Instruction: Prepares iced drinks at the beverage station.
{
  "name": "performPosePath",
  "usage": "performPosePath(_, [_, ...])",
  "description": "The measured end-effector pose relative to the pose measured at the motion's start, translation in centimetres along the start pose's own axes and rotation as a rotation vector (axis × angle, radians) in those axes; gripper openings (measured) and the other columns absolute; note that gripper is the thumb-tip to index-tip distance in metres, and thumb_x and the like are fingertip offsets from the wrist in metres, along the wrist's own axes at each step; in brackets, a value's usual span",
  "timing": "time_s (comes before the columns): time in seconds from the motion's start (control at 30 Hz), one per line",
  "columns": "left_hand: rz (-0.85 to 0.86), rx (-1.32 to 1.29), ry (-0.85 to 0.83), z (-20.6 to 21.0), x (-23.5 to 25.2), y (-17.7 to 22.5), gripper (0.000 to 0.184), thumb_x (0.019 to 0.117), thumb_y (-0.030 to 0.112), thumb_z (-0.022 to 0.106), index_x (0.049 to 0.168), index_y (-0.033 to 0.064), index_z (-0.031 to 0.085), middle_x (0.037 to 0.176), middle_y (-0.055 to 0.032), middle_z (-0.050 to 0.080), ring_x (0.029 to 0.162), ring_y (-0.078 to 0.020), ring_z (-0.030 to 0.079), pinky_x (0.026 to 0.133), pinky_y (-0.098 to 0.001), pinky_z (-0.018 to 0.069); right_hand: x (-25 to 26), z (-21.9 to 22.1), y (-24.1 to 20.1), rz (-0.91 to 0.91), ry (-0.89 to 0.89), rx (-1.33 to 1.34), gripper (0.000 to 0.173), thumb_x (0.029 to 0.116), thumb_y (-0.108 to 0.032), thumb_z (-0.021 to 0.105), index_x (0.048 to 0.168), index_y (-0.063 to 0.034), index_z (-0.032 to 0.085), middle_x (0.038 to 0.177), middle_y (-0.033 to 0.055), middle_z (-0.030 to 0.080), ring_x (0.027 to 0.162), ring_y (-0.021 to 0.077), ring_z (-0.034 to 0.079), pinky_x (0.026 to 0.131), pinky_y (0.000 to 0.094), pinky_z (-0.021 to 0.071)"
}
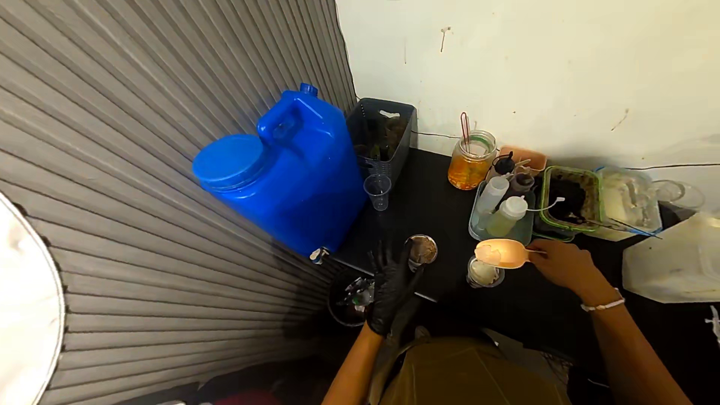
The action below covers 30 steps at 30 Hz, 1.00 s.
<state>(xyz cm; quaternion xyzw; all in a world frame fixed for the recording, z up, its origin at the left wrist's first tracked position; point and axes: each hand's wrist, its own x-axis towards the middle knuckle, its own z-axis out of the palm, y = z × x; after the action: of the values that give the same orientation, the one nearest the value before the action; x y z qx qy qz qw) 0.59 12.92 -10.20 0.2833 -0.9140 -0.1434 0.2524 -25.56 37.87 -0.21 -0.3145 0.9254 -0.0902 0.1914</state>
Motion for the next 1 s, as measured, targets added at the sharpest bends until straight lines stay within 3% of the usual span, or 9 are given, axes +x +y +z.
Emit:
performPosePath(0.23, [-0.048, -0.056, 0.058, -1.7, -2.3, -3.2, 0.061, 0.0951, 0.057, 0.060, 0.146, 0.0226, 0.057, 0.161, -0.0186, 0.036, 0.150, -0.0469, 0.026, 0.121, -0.0676, 0.0165, -2.3, 0.5, -1.6, 0.049, 0.055, -0.239, 0.029, 0.1030, -0.026, 0.056, 0.115, -0.0062, 0.073, 0.113, 0.0230, 0.071, 0.116, 0.0457, 0.062, 0.098, 0.0711, 0.0388])
performPosePath(0.37, [-0.204, -0.098, 0.111, -5.0, -5.8, -6.0, 0.057, 0.0952, 0.049, 0.061, 0.142, 0.0171, 0.060, 0.160, -0.0224, 0.035, 0.148, -0.0464, 0.029, 0.118, -0.0629, 0.0276, -2.8, 0.2, -2.8, 0.019, 0.166, -0.319, 0.026, 0.1008, -0.025, 0.063, 0.106, -0.0017, 0.074, 0.105, 0.0247, 0.071, 0.110, 0.0474, 0.063, 0.094, 0.0698, 0.0411])
performPosePath(0.53, [-0.398, -0.124, 0.286, -12.6, -15.5, -10.5, 0.063, 0.1023, 0.050, 0.047, 0.149, 0.0074, 0.049, 0.163, -0.0236, 0.028, 0.151, -0.0411, 0.025, 0.122, -0.0540, 0.0262, -4.4, -1.7, -5.8, 0.048, 0.203, -0.250, 0.028, 0.1001, -0.028, 0.065, 0.102, -0.0016, 0.075, 0.105, 0.0275, 0.070, 0.110, 0.0508, 0.062, 0.092, 0.0745, 0.0396])
performPosePath(0.63, [-0.544, 0.028, 0.463, -16.8, -22.4, -13.4, 0.068, 0.1033, 0.049, 0.041, 0.149, -0.0022, 0.044, 0.161, -0.0327, 0.024, 0.152, -0.0473, 0.018, 0.125, -0.0546, 0.0158, -6.2, -1.3, -9.0, -0.046, 0.130, -0.200, 0.036, 0.1040, -0.034, 0.057, 0.111, -0.0017, 0.073, 0.109, 0.0291, 0.070, 0.113, 0.0533, 0.061, 0.096, 0.0782, 0.0366])
performPosePath(0.73, [-0.836, 0.165, 0.739, -21.9, -29.7, -15.6, 0.060, 0.1031, 0.027, 0.045, 0.150, -0.0103, 0.038, 0.159, -0.0387, 0.021, 0.151, -0.0518, 0.018, 0.125, -0.0546, 0.0174, -7.7, 4.3, -17.7, -0.459, -0.018, -0.227, 0.040, 0.1045, -0.038, 0.053, 0.111, -0.0030, 0.070, 0.100, 0.0288, 0.070, 0.100, 0.0534, 0.066, 0.082, 0.0762, 0.0463])
performPosePath(0.83, [-1.093, 0.278, 0.881, -25.5, -37.5, -17.8, 0.060, 0.1052, 0.025, 0.045, 0.153, -0.0086, 0.033, 0.160, -0.0379, 0.021, 0.150, -0.0532, 0.019, 0.124, -0.0578, 0.0193, -12.3, 11.1, -29.9, -0.793, -0.282, -0.217, 0.033, 0.1055, -0.036, 0.055, 0.116, -0.0077, 0.069, 0.102, 0.0243, 0.071, 0.097, 0.0487, 0.068, 0.080, 0.0711, 0.0509])
performPosePath(0.9, [-1.293, 0.332, 0.832, -26.5, -42.9, -19.2, 0.067, 0.1040, 0.036, 0.050, 0.156, -0.0026, 0.033, 0.161, -0.0348, 0.023, 0.148, -0.0529, 0.025, 0.120, -0.0618, 0.0262, -16.4, 15.8, -37.5, -0.954, -0.489, -0.205, 0.033, 0.1067, -0.039, 0.052, 0.118, -0.0113, 0.067, 0.099, 0.0206, 0.071, 0.096, 0.0433, 0.069, 0.082, 0.0661, 0.0526])
performPosePath(1.0, [-1.523, 0.259, 0.531, -26.7, -49.2, -20.2, 0.095, 0.0925, 0.057, 0.063, 0.161, 0.0025, 0.026, 0.163, -0.0320, 0.021, 0.146, -0.0507, 0.031, 0.115, -0.0626, 0.0351, -23.3, 21.9, -47.2, -1.101, -0.591, -0.331, 0.037, 0.1074, -0.041, 0.049, 0.123, -0.0119, 0.065, 0.105, 0.0216, 0.071, 0.103, 0.0436, 0.068, 0.085, 0.0647, 0.0524])
